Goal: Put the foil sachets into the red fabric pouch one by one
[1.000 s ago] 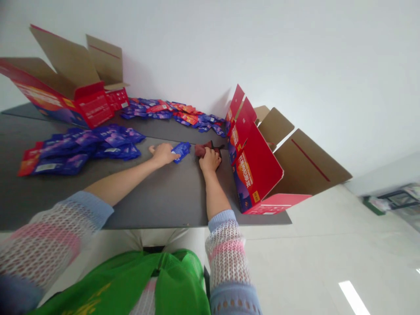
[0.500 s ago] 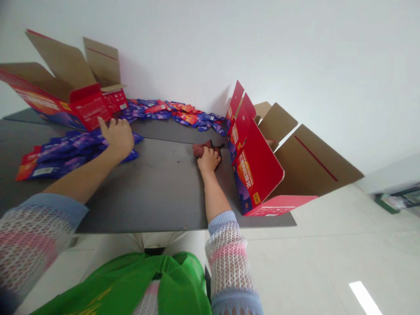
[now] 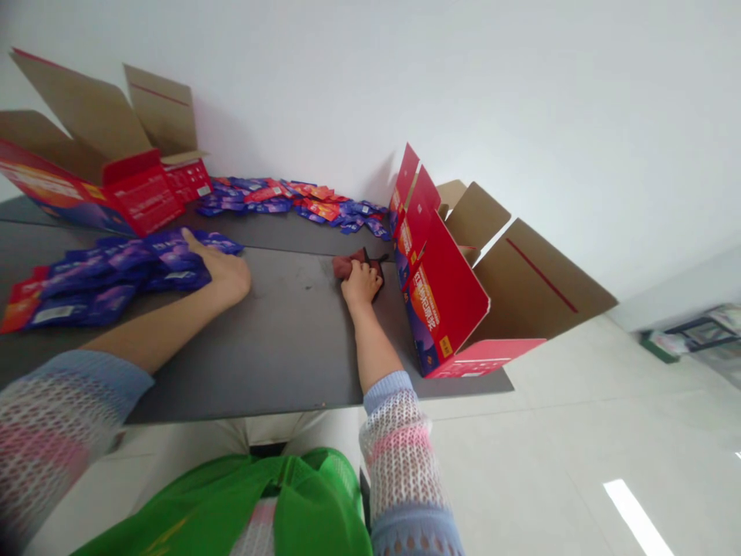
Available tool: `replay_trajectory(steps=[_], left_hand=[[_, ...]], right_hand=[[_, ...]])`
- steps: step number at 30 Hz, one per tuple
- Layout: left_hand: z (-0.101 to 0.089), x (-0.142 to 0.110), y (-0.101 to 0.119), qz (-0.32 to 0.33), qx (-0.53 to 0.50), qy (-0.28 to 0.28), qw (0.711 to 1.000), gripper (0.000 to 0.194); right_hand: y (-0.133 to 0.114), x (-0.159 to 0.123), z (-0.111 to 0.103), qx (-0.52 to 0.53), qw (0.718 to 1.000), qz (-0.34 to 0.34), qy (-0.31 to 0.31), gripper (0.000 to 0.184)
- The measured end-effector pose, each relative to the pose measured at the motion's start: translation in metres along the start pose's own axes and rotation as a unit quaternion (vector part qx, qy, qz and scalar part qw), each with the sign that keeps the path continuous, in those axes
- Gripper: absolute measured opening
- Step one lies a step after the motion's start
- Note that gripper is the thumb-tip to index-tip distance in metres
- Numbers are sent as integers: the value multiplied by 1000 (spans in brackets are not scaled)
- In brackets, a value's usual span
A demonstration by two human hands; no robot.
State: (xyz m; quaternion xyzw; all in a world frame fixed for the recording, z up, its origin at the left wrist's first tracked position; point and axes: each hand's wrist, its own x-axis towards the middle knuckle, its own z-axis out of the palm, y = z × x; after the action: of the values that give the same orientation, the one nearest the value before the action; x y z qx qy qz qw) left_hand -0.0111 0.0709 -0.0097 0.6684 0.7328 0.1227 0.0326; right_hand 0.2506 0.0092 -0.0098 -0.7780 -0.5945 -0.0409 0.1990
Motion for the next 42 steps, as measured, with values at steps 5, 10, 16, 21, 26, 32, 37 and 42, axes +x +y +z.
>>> replay_trajectory(steps=[5,10,16,21,26,32,37,42], left_hand=[[-4,17,29,-45,57,86,994,37],[-13,34,60,55,78,55,994,33],[-13,66,81,94,-22,40,995,42],[-10,111,111,131,-69,50,988,42],[8,154,154,135,-144,58,979,50],[71,195,175,199,-135,80,967,87],[80,201,184,189,-67,35,979,62],[61,161,181,233,-53,84,967,51]], right_hand=[[0,1,1,-9,1000,-4,0,39],[-1,0,-3,-6,1000,-1,-10,40],[-6,-3,-3,4,1000,1,-5,43],[-24,-10,2,4,1000,-27,-9,40],[-33,-15,7,20,996,-82,-13,45],[-30,-15,8,19,996,-83,-30,49],[-30,-13,7,9,996,-78,-45,49],[-29,-13,6,19,996,-81,-39,49]])
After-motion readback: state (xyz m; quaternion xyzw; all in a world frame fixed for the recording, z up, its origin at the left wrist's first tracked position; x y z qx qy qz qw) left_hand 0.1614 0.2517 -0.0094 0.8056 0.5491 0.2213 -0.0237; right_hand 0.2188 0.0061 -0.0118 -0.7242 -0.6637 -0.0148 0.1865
